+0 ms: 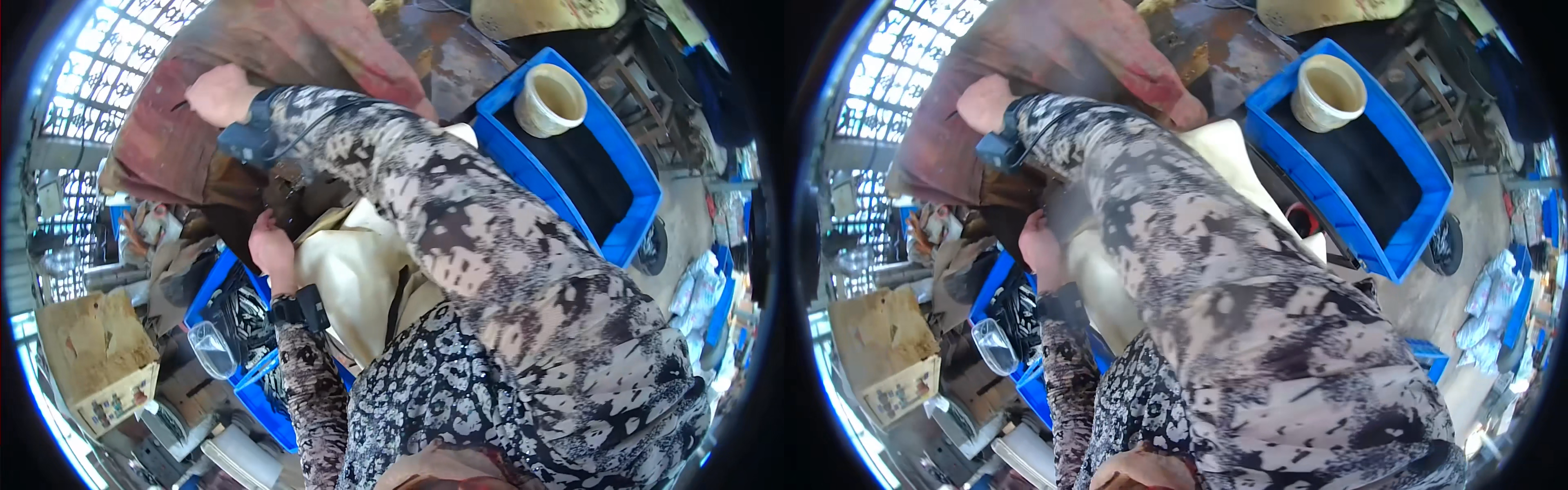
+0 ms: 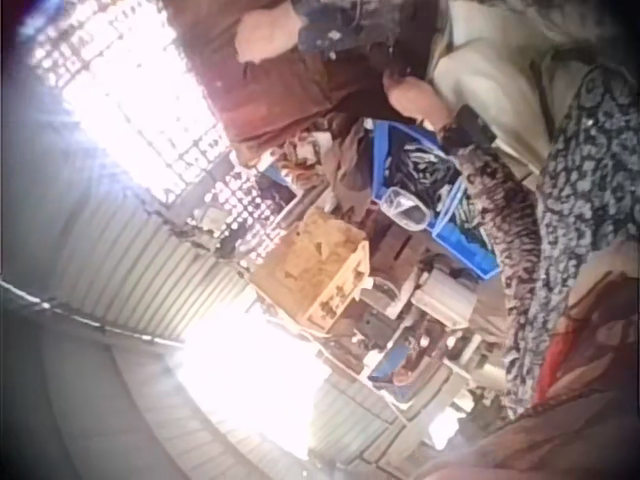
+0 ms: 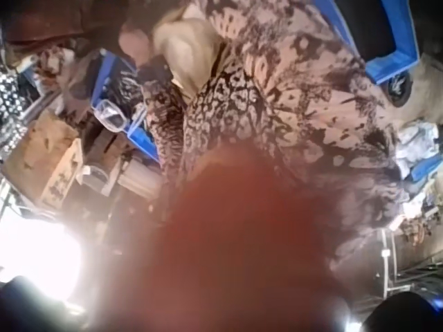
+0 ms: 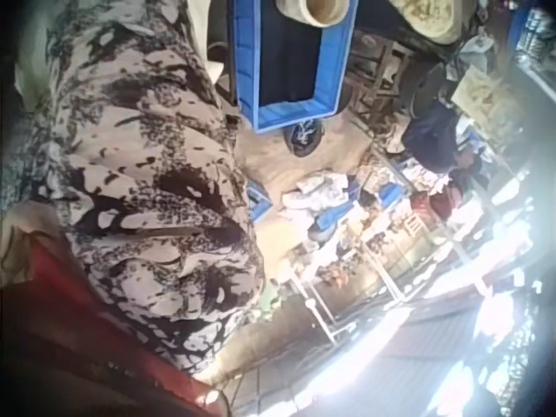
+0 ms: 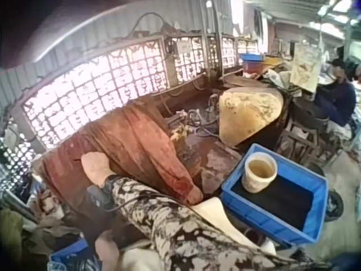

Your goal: Using a stationary grinding machine to process and refine small metal components.

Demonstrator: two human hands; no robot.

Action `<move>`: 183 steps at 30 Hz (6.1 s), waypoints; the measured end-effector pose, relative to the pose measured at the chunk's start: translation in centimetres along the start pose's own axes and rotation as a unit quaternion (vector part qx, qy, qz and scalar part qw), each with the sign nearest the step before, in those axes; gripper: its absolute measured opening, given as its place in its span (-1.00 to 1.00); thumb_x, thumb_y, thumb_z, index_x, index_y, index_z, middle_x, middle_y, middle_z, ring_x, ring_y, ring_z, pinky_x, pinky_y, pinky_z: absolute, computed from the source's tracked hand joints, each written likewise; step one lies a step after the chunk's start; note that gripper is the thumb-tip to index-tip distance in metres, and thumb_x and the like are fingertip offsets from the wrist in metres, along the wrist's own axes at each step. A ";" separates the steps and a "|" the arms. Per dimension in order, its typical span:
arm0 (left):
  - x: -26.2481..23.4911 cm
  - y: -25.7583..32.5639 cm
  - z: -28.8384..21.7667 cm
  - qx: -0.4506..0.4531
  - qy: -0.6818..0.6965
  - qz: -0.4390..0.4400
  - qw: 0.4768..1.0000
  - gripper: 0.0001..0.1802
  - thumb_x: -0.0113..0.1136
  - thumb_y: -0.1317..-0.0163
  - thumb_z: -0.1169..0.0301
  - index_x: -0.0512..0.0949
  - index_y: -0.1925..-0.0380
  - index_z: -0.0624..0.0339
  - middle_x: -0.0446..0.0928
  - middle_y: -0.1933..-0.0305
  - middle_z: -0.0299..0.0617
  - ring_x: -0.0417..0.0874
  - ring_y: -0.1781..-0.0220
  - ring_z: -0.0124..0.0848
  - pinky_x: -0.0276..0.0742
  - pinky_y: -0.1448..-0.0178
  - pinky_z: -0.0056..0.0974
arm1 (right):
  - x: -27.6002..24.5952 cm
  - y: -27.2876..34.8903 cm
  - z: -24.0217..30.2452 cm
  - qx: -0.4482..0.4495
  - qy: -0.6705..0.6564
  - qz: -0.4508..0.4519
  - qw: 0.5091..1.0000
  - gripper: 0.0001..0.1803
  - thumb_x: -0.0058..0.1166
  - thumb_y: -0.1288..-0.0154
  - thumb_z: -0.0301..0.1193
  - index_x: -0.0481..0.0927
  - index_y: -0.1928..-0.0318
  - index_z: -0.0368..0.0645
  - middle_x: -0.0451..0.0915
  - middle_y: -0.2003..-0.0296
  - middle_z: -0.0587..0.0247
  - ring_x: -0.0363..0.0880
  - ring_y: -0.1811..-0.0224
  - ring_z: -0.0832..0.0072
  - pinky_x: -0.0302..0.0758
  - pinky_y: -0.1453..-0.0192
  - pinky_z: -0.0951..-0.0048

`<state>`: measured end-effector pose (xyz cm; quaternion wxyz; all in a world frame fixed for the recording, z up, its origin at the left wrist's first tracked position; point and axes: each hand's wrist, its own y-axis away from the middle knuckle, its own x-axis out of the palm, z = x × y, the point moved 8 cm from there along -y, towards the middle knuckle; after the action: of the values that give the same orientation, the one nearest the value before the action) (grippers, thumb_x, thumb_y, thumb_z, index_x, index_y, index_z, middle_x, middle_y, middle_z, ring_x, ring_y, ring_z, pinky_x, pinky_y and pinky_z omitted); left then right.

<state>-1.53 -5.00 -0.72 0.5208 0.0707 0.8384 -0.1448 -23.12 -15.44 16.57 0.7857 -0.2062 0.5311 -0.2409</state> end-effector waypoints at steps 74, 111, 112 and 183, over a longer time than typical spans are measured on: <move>-0.4 0.2 0.1 0.005 -0.041 -0.006 0.999 -0.65 0.01 -0.10 0.51 0.65 0.14 -0.04 0.65 0.15 -0.20 0.64 0.06 -0.21 0.56 -0.01 -0.18 | -1.3 0.4 1.9 -0.059 0.021 0.022 0.998 -0.71 0.07 -0.27 -0.18 0.65 0.34 -0.16 0.64 0.39 0.01 0.64 0.29 0.04 0.54 0.24 0.08; 2.4 -4.6 -2.2 0.203 -0.103 0.058 0.972 -0.81 0.05 -0.16 0.47 0.66 0.32 0.12 0.63 0.25 -0.03 0.64 0.18 -0.05 0.58 0.03 -0.07 | -8.6 31.1 4.2 -0.088 -0.178 0.148 0.969 -0.68 0.22 0.04 -0.44 0.58 0.18 -0.03 0.42 0.45 0.27 0.50 0.52 0.24 0.46 0.49 0.29; 3.4 -4.6 -2.4 0.191 -0.134 0.102 0.967 -0.82 0.05 -0.16 0.45 0.66 0.34 0.11 0.64 0.25 -0.03 0.64 0.16 -0.05 0.58 0.02 -0.06 | -8.7 31.6 4.0 -0.086 -0.175 0.148 0.970 -0.68 0.22 0.04 -0.44 0.58 0.18 -0.03 0.42 0.45 0.27 0.50 0.52 0.24 0.46 0.49 0.29; -2.4 -2.4 -2.1 0.201 0.068 -0.073 0.975 -0.65 0.03 -0.10 0.59 0.63 0.13 0.07 0.61 0.18 -0.04 0.62 0.12 -0.04 0.55 0.03 -0.07 | -9.1 22.0 3.7 -0.048 -0.240 0.016 0.969 -0.65 0.25 -0.12 -0.40 0.56 0.05 -0.16 0.63 0.19 0.05 0.63 0.25 0.11 0.55 0.21 0.28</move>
<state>-2.96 -6.56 2.68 0.4260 0.1221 0.8283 -0.3428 -19.07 7.83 11.74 0.8831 -0.2868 0.3414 -0.1459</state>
